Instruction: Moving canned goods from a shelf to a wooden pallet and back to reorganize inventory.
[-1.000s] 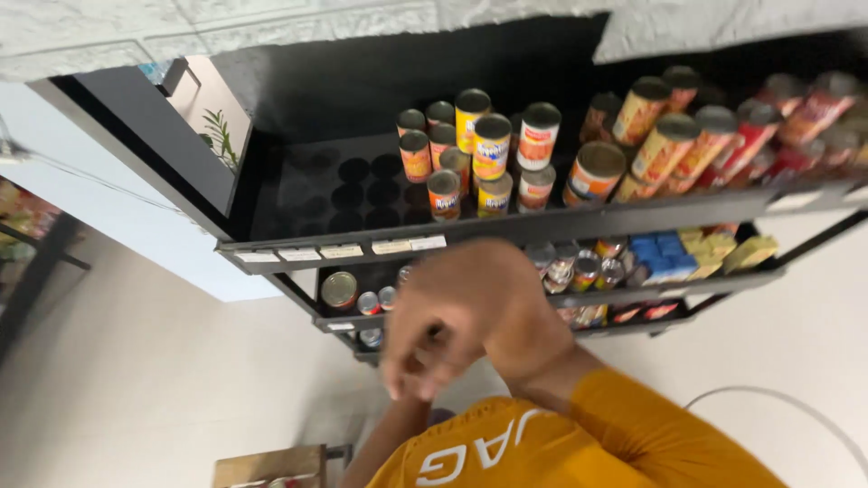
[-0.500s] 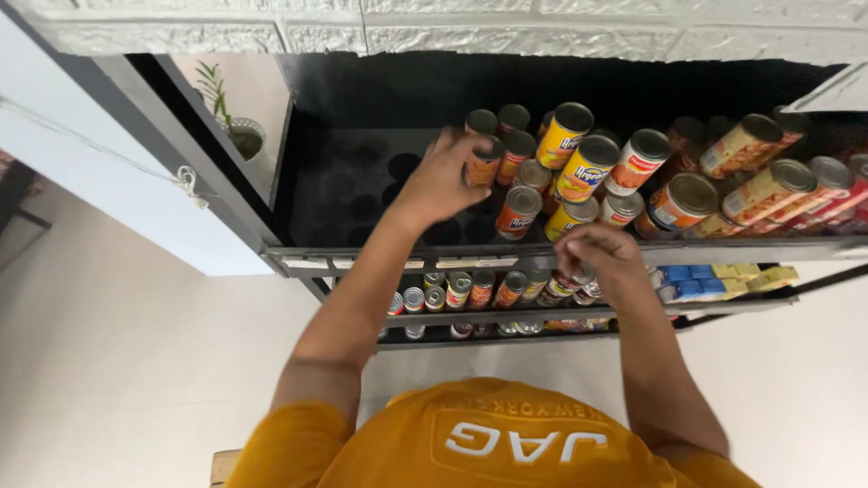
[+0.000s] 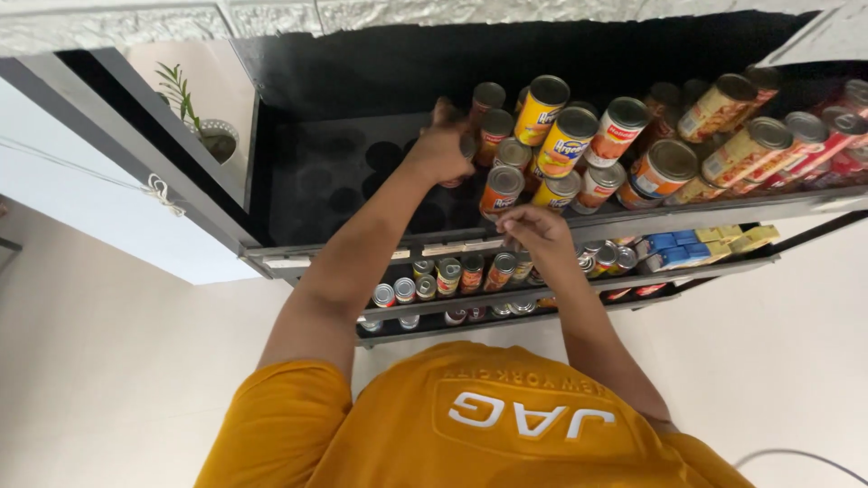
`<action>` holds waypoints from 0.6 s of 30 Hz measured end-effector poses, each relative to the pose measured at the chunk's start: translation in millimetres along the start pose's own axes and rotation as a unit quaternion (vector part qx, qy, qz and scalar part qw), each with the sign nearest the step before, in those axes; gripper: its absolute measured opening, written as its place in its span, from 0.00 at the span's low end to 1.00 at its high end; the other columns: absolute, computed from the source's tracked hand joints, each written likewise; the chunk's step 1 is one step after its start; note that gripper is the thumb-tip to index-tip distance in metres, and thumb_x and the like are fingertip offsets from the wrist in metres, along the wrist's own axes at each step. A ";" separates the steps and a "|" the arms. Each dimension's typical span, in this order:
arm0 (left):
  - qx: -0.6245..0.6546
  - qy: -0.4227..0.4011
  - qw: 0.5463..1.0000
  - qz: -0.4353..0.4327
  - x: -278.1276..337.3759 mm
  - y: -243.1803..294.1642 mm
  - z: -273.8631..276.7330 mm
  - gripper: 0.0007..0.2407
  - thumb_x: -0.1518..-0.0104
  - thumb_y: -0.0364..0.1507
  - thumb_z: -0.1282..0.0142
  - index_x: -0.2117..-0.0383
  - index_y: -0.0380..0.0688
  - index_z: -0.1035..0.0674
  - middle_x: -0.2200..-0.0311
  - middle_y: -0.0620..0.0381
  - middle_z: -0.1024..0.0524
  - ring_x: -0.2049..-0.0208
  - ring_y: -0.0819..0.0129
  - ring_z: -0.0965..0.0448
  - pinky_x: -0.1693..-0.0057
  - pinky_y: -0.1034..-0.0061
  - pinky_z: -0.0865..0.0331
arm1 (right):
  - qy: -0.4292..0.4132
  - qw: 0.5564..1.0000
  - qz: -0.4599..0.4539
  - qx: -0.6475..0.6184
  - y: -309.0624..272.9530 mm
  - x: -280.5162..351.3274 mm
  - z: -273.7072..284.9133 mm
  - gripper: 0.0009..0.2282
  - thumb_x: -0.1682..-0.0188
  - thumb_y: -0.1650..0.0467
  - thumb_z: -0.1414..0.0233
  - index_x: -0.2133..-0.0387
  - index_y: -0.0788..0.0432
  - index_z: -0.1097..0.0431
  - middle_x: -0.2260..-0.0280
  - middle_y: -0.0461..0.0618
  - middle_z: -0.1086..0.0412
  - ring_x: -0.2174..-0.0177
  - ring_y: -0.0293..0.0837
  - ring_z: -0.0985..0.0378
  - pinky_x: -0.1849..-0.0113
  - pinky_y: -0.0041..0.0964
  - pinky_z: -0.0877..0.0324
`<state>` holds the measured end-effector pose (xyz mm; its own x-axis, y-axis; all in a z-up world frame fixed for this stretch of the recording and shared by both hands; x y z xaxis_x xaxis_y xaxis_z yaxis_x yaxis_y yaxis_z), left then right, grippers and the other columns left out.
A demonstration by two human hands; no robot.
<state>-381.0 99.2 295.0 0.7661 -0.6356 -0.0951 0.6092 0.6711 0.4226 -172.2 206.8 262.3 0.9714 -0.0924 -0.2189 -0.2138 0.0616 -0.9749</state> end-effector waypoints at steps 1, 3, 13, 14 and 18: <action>0.024 -0.009 0.999 0.033 15.8 1.9 6.8 0.40 0.62 0.36 0.26 0.36 0.62 0.34 0.29 0.39 0.62 0.36 0.33 0.40 0.35 0.54 0.39 | 0.000 0.999 -0.005 -0.032 4.4 2.9 3.7 0.04 0.46 0.75 0.47 0.61 0.64 0.26 0.64 0.47 0.24 0.69 0.36 0.24 0.69 0.28 0.33; 0.048 -0.009 0.996 0.070 42.7 5.2 18.8 0.35 0.61 0.34 0.28 0.39 0.64 0.28 0.27 0.43 0.61 0.36 0.34 0.39 0.34 0.58 0.37 | -0.008 0.998 -0.005 -0.062 9.0 6.1 7.5 0.04 0.46 0.75 0.48 0.61 0.65 0.27 0.63 0.47 0.24 0.68 0.36 0.24 0.68 0.28 0.32; 0.257 0.148 0.931 -0.213 210.0 169.8 92.6 0.24 0.64 0.31 0.26 0.57 0.50 0.22 0.33 0.40 0.42 0.31 0.42 0.38 0.33 0.61 0.36 | -0.071 0.849 -0.191 -0.488 -46.1 38.5 -29.0 0.34 0.57 0.47 0.55 0.41 0.52 0.40 0.46 0.54 0.33 0.49 0.53 0.27 0.49 0.57 0.32; 0.271 0.039 0.941 -0.201 219.3 191.6 73.8 0.20 0.58 0.33 0.29 0.56 0.54 0.21 0.31 0.42 0.42 0.31 0.44 0.35 0.36 0.63 0.31 | -0.086 0.804 -0.237 -0.538 -42.4 45.5 -33.9 0.37 0.57 0.43 0.57 0.39 0.53 0.40 0.44 0.56 0.34 0.46 0.56 0.29 0.46 0.56 0.34; 0.194 0.038 0.954 -0.225 218.6 213.8 29.8 0.22 0.62 0.36 0.30 0.56 0.55 0.22 0.28 0.40 0.43 0.31 0.42 0.40 0.32 0.58 0.36 | -0.004 0.831 -0.306 -0.465 33.5 70.9 -18.4 0.33 0.52 0.44 0.59 0.38 0.47 0.43 0.41 0.53 0.40 0.43 0.54 0.36 0.46 0.55 0.35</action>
Point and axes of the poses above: each hand's wrist, its own x-axis away from the middle knuckle, its own z-axis out of the back of the hand, y = z × x, the point moved 8 cm from there along -x, towards the middle knuckle
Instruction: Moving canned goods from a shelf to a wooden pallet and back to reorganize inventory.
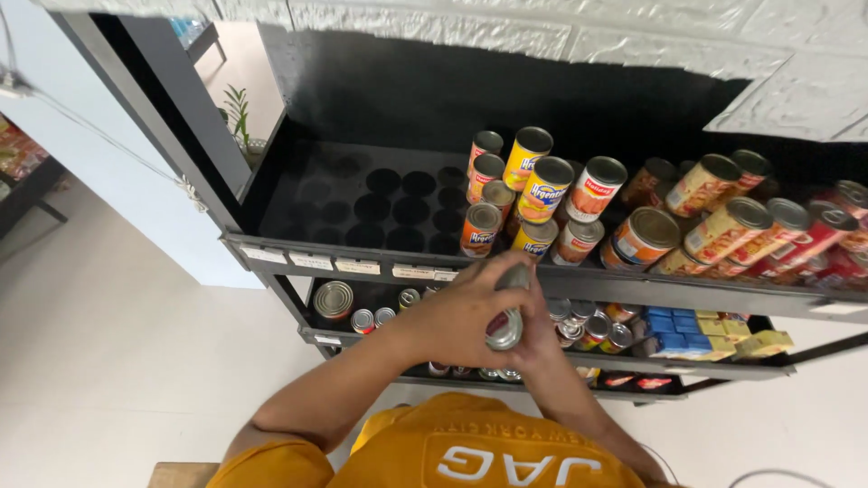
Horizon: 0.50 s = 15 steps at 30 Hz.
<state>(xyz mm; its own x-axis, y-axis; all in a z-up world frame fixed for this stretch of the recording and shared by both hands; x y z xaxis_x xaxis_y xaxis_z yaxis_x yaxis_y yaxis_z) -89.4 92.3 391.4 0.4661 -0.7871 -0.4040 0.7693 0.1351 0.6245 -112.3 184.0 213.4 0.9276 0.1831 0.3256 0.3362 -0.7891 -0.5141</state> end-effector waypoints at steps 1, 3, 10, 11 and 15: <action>-0.047 -0.012 0.998 -0.027 -2.6 7.7 -3.6 0.26 0.63 0.40 0.27 0.54 0.53 0.21 0.34 0.40 0.41 0.33 0.38 0.42 0.33 0.50 0.44 | -0.154 0.978 0.126 0.057 -6.6 5.8 -8.2 0.29 0.46 0.48 0.56 0.38 0.51 0.41 0.41 0.56 0.40 0.42 0.54 0.34 0.42 0.54 0.35; -0.101 -0.022 0.993 -0.057 -11.0 -5.8 -3.0 0.30 0.63 0.45 0.24 0.52 0.51 0.21 0.40 0.40 0.38 0.36 0.34 0.45 0.34 0.42 0.52 | -0.310 0.911 0.250 0.111 -0.8 22.8 0.1 0.24 0.40 0.53 0.53 0.38 0.55 0.40 0.42 0.59 0.41 0.40 0.55 0.33 0.38 0.53 0.35; -0.319 0.030 0.928 0.190 -122.0 -174.0 74.5 0.35 0.56 0.37 0.30 0.37 0.60 0.33 0.36 0.53 0.38 0.35 0.48 0.36 0.36 0.45 0.41 | -0.320 0.931 -0.070 -0.160 45.4 12.6 62.6 0.24 0.48 0.56 0.49 0.47 0.62 0.37 0.59 0.51 0.38 0.64 0.42 0.28 0.57 0.44 0.30; -0.327 -0.042 0.914 0.238 -142.0 -206.2 69.0 0.41 0.60 0.37 0.26 0.35 0.62 0.37 0.35 0.51 0.41 0.34 0.46 0.40 0.35 0.43 0.44 | -0.309 0.935 -0.067 -0.160 44.4 11.0 66.3 0.25 0.49 0.56 0.49 0.48 0.62 0.36 0.59 0.51 0.37 0.64 0.41 0.28 0.58 0.44 0.30; -0.370 -0.138 0.896 0.204 -176.6 -249.0 37.0 0.54 0.71 0.31 0.20 0.31 0.68 0.45 0.28 0.53 0.56 0.31 0.46 0.56 0.37 0.38 0.50 | -0.271 0.948 -0.056 -0.155 45.3 5.6 72.2 0.27 0.53 0.54 0.50 0.49 0.63 0.35 0.61 0.52 0.35 0.66 0.42 0.28 0.60 0.43 0.29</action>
Point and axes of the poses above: each hand's wrist, its own x-axis away from the middle knuckle, its own z-axis out of the back of the hand, y = z × x, the point moved 8 cm from there along -x, towards the middle knuckle
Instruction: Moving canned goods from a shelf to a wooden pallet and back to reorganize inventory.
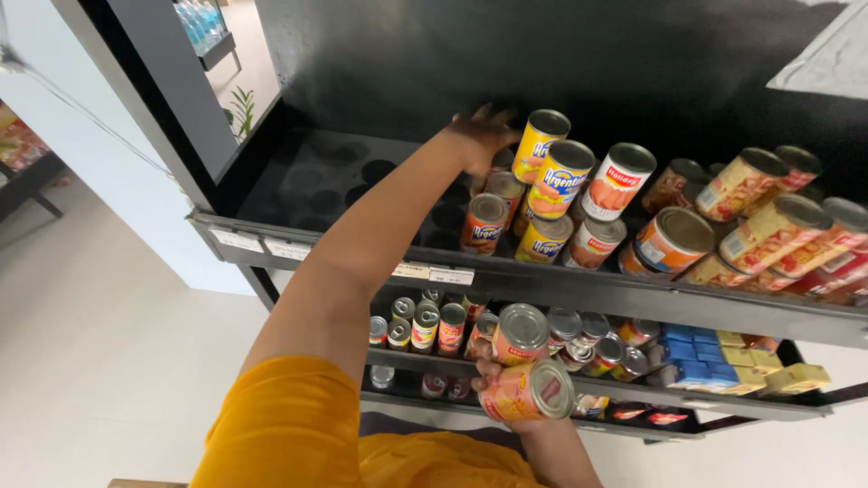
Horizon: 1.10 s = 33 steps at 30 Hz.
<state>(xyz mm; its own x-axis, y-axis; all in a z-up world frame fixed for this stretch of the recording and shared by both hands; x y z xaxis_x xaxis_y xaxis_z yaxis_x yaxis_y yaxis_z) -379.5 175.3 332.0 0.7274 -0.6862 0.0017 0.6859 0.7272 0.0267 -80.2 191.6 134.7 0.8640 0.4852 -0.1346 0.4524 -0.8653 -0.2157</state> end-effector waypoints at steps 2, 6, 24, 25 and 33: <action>0.022 0.011 0.997 -0.067 -35.8 -4.7 -26.6 0.52 0.71 0.30 0.20 0.32 0.62 0.42 0.30 0.54 0.48 0.29 0.46 0.52 0.31 0.52 0.45 | 0.034 0.999 0.025 0.027 -7.7 -1.7 3.3 0.27 0.51 0.52 0.51 0.50 0.63 0.35 0.62 0.53 0.34 0.68 0.44 0.28 0.61 0.45 0.29; 0.119 -0.001 0.990 -0.073 -27.0 -9.4 -26.8 0.50 0.69 0.30 0.23 0.32 0.60 0.41 0.29 0.54 0.47 0.30 0.49 0.46 0.32 0.59 0.38 | 0.041 0.999 0.023 0.017 -3.3 -3.1 2.6 0.27 0.49 0.52 0.52 0.50 0.62 0.34 0.62 0.53 0.34 0.68 0.44 0.28 0.61 0.45 0.29; 0.086 0.140 0.985 -0.049 49.3 -42.8 6.3 0.32 0.74 0.40 0.27 0.53 0.54 0.18 0.45 0.53 0.28 0.43 0.45 0.39 0.45 0.48 0.37 | 0.096 0.988 -0.106 0.051 -43.5 -46.1 -55.7 0.21 0.44 0.54 0.58 0.54 0.59 0.33 0.63 0.55 0.33 0.71 0.47 0.25 0.64 0.50 0.28; 0.083 0.197 0.976 -0.034 79.1 -43.2 18.8 0.29 0.70 0.40 0.27 0.54 0.53 0.18 0.46 0.55 0.26 0.42 0.42 0.39 0.43 0.48 0.37 | 0.096 0.985 -0.131 0.056 -43.0 -42.9 -57.2 0.20 0.43 0.55 0.58 0.54 0.59 0.33 0.63 0.55 0.33 0.71 0.48 0.25 0.65 0.51 0.29; 0.188 0.449 0.861 0.147 360.6 14.2 33.4 0.28 0.69 0.37 0.24 0.56 0.48 0.21 0.49 0.54 0.27 0.41 0.45 0.38 0.33 0.54 0.42 | 0.061 0.948 -0.303 0.072 -19.9 -53.1 -56.6 0.21 0.43 0.55 0.58 0.52 0.59 0.33 0.62 0.56 0.34 0.70 0.49 0.25 0.64 0.52 0.29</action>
<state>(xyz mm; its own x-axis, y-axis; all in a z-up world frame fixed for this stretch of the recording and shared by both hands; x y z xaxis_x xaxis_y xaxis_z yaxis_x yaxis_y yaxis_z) -108.1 -62.4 366.4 0.7057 -0.0594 -0.7060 0.5378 0.6936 0.4793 -122.6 175.9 200.8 0.4782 0.8620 0.1680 0.8467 -0.4018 -0.3488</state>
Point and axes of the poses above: each hand's wrist, its own x-axis away from the middle knuckle, its own z-axis out of the back of the hand, y = z × x, the point moved 8 cm from there along -x, towards the middle knuckle
